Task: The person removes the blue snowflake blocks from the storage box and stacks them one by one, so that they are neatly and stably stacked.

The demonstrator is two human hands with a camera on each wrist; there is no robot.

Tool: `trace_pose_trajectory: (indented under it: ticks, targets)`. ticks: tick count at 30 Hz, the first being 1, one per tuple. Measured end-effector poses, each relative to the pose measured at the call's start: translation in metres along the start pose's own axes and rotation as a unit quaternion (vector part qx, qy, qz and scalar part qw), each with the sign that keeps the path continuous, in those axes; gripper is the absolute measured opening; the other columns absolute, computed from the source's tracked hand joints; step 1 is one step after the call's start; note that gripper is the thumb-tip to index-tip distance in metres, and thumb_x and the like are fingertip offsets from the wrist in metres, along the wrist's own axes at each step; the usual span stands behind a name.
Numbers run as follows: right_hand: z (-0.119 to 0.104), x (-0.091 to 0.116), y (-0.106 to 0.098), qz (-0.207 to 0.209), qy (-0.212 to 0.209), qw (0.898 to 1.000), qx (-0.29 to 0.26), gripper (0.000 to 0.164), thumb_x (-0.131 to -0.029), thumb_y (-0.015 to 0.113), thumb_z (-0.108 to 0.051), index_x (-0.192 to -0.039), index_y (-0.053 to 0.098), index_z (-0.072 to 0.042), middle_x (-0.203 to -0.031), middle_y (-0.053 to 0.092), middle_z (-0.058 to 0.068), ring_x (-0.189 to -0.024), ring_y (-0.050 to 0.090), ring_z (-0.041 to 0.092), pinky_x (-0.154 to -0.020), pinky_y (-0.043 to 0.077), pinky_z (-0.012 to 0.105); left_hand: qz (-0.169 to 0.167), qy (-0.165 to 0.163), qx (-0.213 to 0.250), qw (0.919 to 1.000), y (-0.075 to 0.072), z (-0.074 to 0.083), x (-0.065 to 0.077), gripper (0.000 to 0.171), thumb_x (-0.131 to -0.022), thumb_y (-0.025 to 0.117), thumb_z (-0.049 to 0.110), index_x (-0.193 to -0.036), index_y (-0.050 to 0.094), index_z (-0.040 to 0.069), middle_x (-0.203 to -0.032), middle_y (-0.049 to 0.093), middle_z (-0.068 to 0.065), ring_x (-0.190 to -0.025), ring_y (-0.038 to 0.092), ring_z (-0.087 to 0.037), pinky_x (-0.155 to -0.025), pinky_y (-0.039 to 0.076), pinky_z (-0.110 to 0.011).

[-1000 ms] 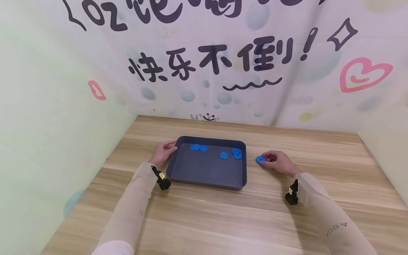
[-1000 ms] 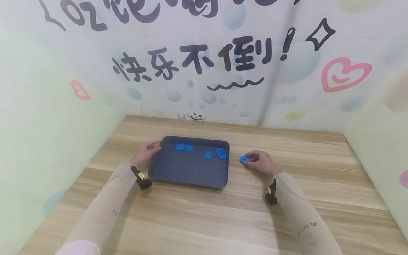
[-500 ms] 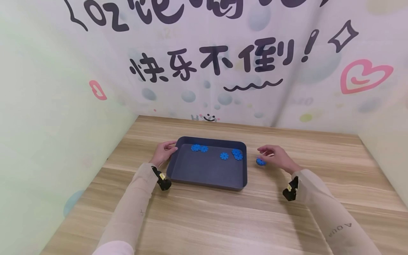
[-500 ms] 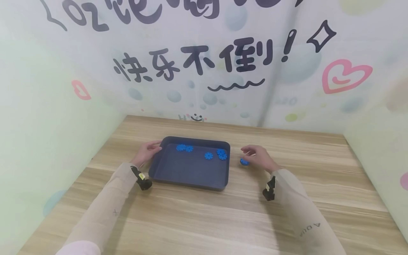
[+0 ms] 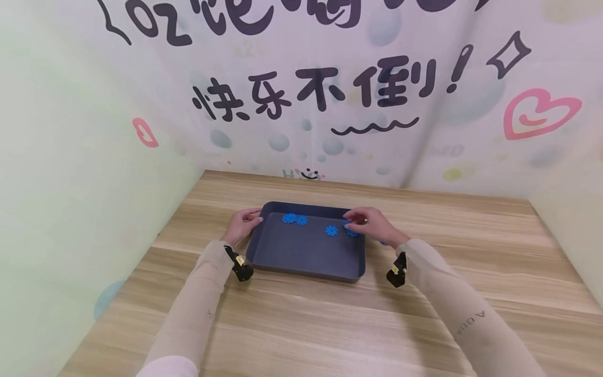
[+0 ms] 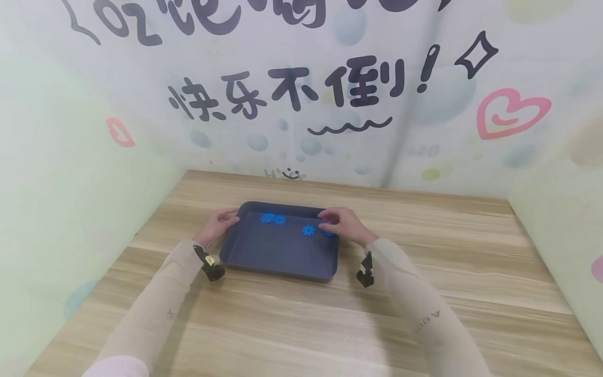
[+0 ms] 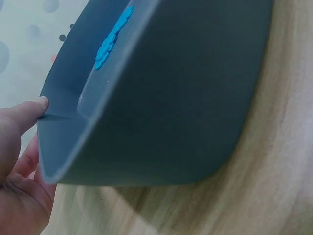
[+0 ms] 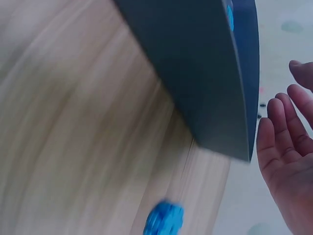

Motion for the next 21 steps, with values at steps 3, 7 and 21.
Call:
trace_pose_trajectory:
  ticks: [3,7,21]
  targets:
    - [-0.003,-0.010,0.010,-0.001,-0.003,1.000,0.005,0.029,-0.080,0.065,-0.012,-0.104,0.060,0.005,-0.095,0.062,0.018,-0.082,0.057,0.020,-0.069,0.046,0.028,0.000,-0.006,0.000,1.0000,0.001,-0.002,-0.001,0.037,-0.085,0.058,0.008,-0.120,0.053,0.000,-0.097,0.059,-0.020,-0.081,0.055,-0.027,-0.057,0.043,-0.020]
    - [-0.003,-0.020,0.022,-0.003,-0.010,1.000,0.027,0.028,-0.080,0.064,-0.008,-0.103,0.059,0.008,-0.093,0.062,0.018,-0.082,0.058,0.022,-0.070,0.047,0.029,0.000,-0.004,-0.002,1.0000,0.001,-0.002,-0.001,0.036,-0.085,0.058,0.008,-0.120,0.053,-0.001,-0.097,0.059,-0.020,-0.082,0.055,-0.030,-0.057,0.044,-0.020]
    - [0.009,-0.035,0.045,-0.029,0.054,0.993,0.102,0.031,-0.079,0.065,-0.011,-0.107,0.060,0.000,-0.102,0.060,0.014,-0.092,0.056,0.024,-0.079,0.045,0.035,0.003,-0.001,-0.006,1.0000,0.000,-0.002,-0.002,0.037,-0.085,0.058,0.008,-0.120,0.053,0.000,-0.097,0.060,-0.020,-0.079,0.055,-0.022,-0.060,0.044,-0.020]
Point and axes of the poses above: each hand's wrist, its own x-axis away from the middle knuckle, its own y-axis out of the palm, z = x × y, the point moved 7 cm from there along -x, towards the middle knuckle
